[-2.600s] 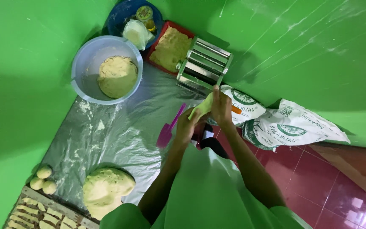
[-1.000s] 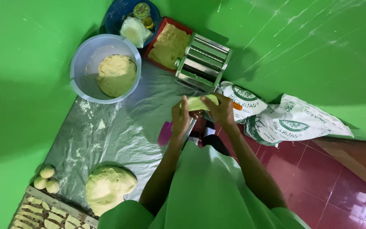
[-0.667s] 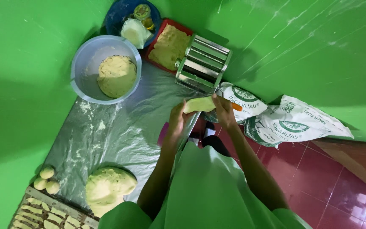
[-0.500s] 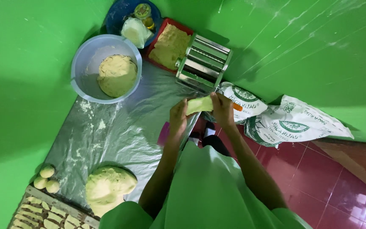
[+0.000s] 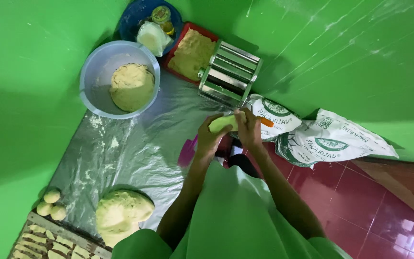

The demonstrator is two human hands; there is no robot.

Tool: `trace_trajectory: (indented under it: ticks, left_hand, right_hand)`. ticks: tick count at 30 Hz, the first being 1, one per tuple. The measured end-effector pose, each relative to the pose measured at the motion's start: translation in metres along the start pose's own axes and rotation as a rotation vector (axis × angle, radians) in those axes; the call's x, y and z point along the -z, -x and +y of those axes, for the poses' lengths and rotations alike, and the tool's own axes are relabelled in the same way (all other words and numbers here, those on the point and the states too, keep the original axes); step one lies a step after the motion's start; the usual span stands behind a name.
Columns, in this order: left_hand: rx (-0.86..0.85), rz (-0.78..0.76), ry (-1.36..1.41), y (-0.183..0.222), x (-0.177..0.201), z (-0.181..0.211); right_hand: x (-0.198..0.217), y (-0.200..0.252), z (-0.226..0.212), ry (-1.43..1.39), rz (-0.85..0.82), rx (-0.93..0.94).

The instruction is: Preparing and arranging small pieces of dough on a drying tray using a manual roller

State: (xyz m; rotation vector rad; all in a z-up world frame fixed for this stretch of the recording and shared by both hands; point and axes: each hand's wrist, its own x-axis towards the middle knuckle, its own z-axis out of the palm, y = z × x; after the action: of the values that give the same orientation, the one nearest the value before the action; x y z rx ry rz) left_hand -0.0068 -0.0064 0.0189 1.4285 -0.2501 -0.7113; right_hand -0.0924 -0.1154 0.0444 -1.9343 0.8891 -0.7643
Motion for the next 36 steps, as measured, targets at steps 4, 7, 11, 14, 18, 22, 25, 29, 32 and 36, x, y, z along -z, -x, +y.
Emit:
trace_trajectory:
  ticks: [4, 7, 11, 14, 18, 22, 25, 29, 32, 36]
  left_hand:
    - [0.009, -0.027, 0.046, 0.004, -0.003, 0.008]
    - [0.044, -0.053, 0.066, 0.003, -0.001, 0.01]
    - [0.089, -0.053, 0.084, -0.004, 0.006, -0.009]
    - [0.084, -0.104, 0.049, -0.012, 0.013, -0.016]
    - [0.095, -0.102, -0.049, -0.025, 0.022, 0.0]
    - [0.147, -0.057, 0.105, -0.029, 0.016, 0.027]
    - [0.136, -0.083, 0.133, -0.038, 0.015, 0.037]
    - [0.043, -0.262, -0.159, -0.065, 0.024, 0.058]
    - [-0.193, -0.439, -0.3, -0.113, 0.016, 0.066]
    - [-0.356, -0.53, -0.41, -0.161, 0.0, 0.08]
  right_hand:
    - [0.0, 0.002, -0.009, -0.025, 0.025, -0.101]
    - [-0.002, 0.002, -0.006, -0.041, 0.042, -0.135]
    - [0.006, 0.0, -0.036, -0.117, -0.001, -0.176]
    - [0.012, 0.002, -0.053, -0.288, -0.005, -0.217]
    - [0.002, 0.001, -0.008, -0.288, -0.058, -0.284]
    - [0.004, 0.003, -0.005, -0.264, -0.065, -0.306]
    - [0.005, 0.004, -0.012, -0.273, -0.069, -0.337]
    - [0.003, 0.01, 0.047, -0.505, -0.094, -0.192]
    - [0.011, -0.001, 0.02, -0.52, -0.123, -0.376]
    - [0.01, -0.017, 0.045, -0.415, -0.151, -0.303]
